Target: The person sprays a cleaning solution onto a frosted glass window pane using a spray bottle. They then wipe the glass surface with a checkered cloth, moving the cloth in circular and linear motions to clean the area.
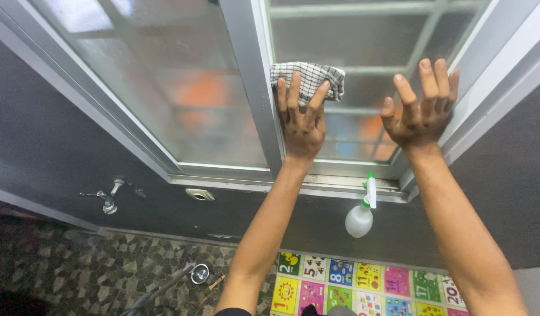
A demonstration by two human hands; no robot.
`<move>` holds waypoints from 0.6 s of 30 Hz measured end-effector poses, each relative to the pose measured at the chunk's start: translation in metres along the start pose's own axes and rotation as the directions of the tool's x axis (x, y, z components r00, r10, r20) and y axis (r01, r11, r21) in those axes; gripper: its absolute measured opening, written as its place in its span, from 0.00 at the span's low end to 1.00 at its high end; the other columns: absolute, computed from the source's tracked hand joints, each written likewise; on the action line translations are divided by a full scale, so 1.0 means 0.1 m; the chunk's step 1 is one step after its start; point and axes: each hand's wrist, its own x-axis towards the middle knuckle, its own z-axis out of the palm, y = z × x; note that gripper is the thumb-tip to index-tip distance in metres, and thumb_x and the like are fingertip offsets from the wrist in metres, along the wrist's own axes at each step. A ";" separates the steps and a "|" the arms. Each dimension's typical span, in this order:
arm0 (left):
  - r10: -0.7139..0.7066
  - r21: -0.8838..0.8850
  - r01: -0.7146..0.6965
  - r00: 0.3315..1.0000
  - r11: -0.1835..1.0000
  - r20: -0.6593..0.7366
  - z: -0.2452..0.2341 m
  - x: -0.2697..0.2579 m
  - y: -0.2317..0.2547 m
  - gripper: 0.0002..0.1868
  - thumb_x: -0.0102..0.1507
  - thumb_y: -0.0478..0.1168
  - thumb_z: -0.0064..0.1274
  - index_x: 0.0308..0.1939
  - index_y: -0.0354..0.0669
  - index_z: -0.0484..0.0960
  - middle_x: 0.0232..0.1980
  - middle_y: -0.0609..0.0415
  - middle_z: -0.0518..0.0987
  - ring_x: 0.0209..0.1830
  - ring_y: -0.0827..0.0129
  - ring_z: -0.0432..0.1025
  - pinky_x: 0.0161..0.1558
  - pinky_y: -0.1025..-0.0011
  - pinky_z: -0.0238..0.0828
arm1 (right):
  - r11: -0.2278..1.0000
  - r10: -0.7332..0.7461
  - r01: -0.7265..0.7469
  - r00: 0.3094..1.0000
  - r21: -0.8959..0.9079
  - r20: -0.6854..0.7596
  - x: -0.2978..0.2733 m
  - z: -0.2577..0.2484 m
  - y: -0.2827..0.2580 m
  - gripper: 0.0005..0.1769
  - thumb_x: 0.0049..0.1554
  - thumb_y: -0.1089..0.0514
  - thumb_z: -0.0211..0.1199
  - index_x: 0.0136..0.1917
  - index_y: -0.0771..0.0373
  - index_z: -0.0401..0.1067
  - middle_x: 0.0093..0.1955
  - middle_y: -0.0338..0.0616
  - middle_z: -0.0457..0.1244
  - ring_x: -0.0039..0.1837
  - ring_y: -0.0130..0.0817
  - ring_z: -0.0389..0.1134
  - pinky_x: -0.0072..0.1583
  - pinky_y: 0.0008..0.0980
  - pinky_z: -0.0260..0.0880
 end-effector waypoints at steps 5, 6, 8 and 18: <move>0.016 -0.016 -0.016 0.999 1.000 -0.047 0.03 0.36 0.04 0.19 0.74 0.41 0.50 0.66 0.71 0.72 0.79 0.57 0.56 0.85 0.57 0.43 0.84 0.58 0.39 | 1.000 0.006 -0.006 1.000 0.022 -0.006 0.03 -0.01 -0.02 0.22 0.67 0.42 0.52 0.71 0.48 0.66 0.78 0.47 0.54 0.82 0.46 0.49 0.83 0.53 0.43; 0.021 -0.025 -0.022 0.998 0.999 -0.055 0.04 0.45 0.03 0.19 0.74 0.42 0.50 0.67 0.71 0.71 0.79 0.57 0.56 0.85 0.57 0.42 0.84 0.58 0.38 | 1.000 0.006 -0.006 1.000 0.025 -0.003 0.03 -0.03 -0.03 0.22 0.67 0.43 0.52 0.71 0.48 0.66 0.78 0.47 0.54 0.83 0.46 0.49 0.83 0.53 0.43; 0.027 -0.019 -0.028 0.997 0.999 -0.071 0.05 0.55 0.05 0.18 0.74 0.43 0.50 0.67 0.71 0.71 0.79 0.56 0.56 0.85 0.58 0.41 0.84 0.58 0.37 | 1.000 0.008 -0.008 1.000 0.024 0.001 0.03 -0.05 -0.04 0.22 0.67 0.43 0.53 0.71 0.48 0.66 0.78 0.47 0.54 0.82 0.46 0.49 0.82 0.53 0.43; 0.028 0.028 -0.028 1.000 0.999 0.003 0.00 0.04 -0.03 0.19 0.74 0.44 0.51 0.67 0.72 0.71 0.79 0.55 0.56 0.84 0.56 0.43 0.86 0.55 0.38 | 0.999 0.011 -0.011 1.000 0.034 0.004 0.02 -0.05 -0.03 0.22 0.67 0.44 0.54 0.72 0.47 0.65 0.78 0.46 0.54 0.83 0.45 0.48 0.83 0.53 0.43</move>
